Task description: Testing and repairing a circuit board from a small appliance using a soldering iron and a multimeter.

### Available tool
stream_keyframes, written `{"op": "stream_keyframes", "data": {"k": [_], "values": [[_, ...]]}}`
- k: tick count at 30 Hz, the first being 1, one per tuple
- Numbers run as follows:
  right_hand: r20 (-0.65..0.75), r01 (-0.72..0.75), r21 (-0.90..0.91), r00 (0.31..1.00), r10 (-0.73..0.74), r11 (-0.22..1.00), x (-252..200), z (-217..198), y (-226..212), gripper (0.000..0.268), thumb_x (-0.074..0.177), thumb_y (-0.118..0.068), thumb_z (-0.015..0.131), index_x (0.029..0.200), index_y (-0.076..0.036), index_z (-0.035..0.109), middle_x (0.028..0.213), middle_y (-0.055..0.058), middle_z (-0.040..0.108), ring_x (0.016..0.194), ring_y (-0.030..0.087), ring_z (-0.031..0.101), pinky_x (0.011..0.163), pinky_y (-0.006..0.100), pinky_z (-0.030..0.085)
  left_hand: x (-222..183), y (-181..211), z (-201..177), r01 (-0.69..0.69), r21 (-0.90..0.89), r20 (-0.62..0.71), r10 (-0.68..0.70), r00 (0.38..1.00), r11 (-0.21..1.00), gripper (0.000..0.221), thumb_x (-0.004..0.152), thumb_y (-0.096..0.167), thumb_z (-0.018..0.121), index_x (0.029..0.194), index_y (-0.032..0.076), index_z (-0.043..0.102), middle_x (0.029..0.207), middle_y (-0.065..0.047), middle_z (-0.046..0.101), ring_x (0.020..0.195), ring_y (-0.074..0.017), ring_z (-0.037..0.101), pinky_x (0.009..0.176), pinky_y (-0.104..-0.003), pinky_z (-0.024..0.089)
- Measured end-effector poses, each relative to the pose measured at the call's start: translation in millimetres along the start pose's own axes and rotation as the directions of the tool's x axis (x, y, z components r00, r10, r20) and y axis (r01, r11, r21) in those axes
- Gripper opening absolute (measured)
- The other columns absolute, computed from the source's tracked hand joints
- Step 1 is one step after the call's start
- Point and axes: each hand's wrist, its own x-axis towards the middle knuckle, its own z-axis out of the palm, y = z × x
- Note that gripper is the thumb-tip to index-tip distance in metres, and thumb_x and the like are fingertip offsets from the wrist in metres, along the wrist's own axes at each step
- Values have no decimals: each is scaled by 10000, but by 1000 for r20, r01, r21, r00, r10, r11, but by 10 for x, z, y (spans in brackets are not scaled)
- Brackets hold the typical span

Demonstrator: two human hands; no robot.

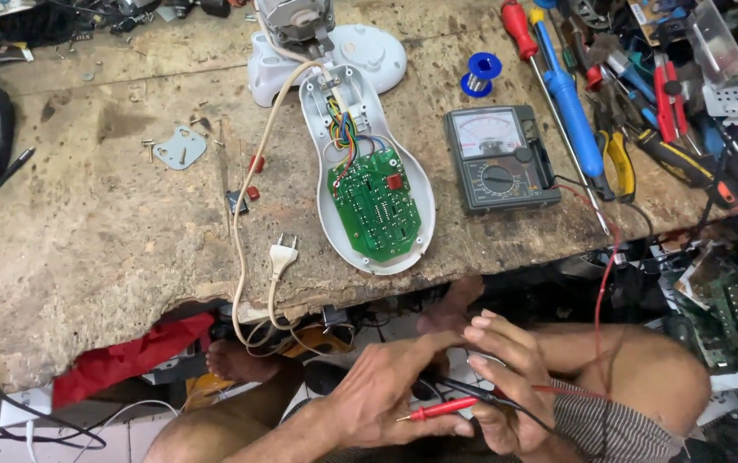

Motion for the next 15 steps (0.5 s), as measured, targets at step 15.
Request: {"op": "stream_keyframes", "data": {"k": [15], "values": [[-818,233,468,480,318,852,361,621,-240,301,1065,-325,586,1208,-75,672,1390,370,575,1329,435,623,1148,514,537,-57,-183,-32,-183,44,-99,186,978,982,220,1063,169,532,1227,43,606,1069,-125,646,754,-275,647,538,-377,488]]}}
